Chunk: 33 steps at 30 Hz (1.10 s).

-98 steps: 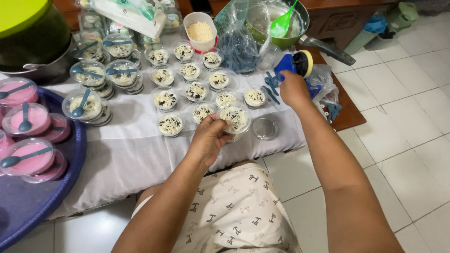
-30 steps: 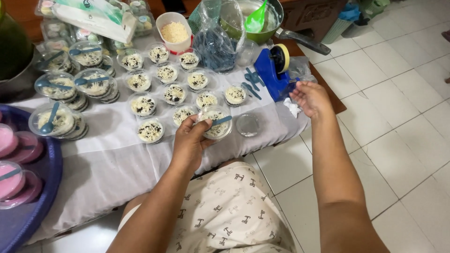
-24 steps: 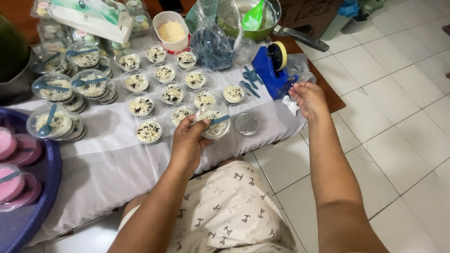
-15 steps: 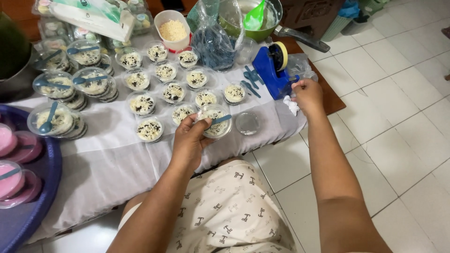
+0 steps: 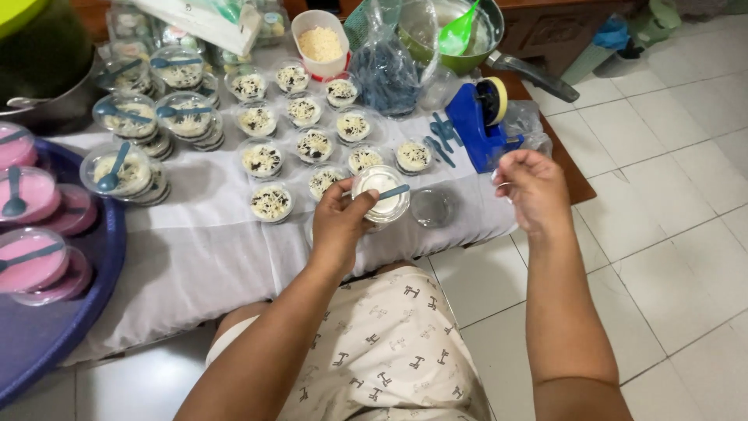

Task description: Placing lids on small plastic dessert containers and organizing them on a table.

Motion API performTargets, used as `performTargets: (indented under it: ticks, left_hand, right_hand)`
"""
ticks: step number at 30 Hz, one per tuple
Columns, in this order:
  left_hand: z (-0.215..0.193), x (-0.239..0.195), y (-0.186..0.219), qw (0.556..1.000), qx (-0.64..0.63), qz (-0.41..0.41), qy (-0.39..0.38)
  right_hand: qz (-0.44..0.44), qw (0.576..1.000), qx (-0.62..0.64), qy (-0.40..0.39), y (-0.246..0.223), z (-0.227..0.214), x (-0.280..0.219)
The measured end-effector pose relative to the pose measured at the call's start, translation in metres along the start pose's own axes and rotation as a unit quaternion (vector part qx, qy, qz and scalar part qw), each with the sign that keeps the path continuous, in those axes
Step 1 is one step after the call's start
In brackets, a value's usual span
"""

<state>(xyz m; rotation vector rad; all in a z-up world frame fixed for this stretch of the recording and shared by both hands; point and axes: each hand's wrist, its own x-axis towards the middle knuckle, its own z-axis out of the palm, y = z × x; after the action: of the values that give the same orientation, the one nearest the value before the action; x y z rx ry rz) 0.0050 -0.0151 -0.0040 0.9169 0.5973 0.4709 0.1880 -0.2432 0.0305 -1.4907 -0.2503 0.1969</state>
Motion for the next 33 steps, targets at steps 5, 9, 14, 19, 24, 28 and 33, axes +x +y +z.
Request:
performTargets:
  ticks: [5, 9, 14, 19, 24, 28, 33]
  left_hand:
    - [0.004, -0.008, 0.0, 0.996, 0.068, 0.057, 0.013]
    - [0.0, -0.006, -0.004, 0.986, 0.106, 0.124, 0.025]
    - [-0.002, 0.003, -0.004, 0.981, 0.118, 0.15, 0.042]
    - [0.0, 0.004, 0.0, 0.98, 0.118, 0.149, 0.053]
    - [0.0, 0.001, 0.0, 0.976, 0.137, 0.157, 0.061]
    - [-0.001, -0.002, 0.002, 0.975, 0.149, 0.149, 0.064]
    - [0.0, -0.002, 0.0, 0.978, 0.134, 0.151, 0.062]
  right_hand:
    - [0.049, 0.991, 0.01, -0.124, 0.0, 0.087, -0.048]
    - [0.026, 0.987, -0.027, -0.155, 0.006, 0.121, -0.052]
    - [0.001, 0.987, -0.045, -0.156, 0.008, 0.134, -0.046]
    - [-0.018, 0.985, -0.023, -0.169, 0.001, 0.137, -0.045]
    - [-0.027, 0.979, -0.014, -0.203, 0.003, 0.143, -0.042]
    - [-0.003, 0.977, -0.061, -0.204, -0.008, 0.146, -0.042]
    - [-0.014, 0.964, -0.161, -0.21, -0.022, 0.147, -0.043]
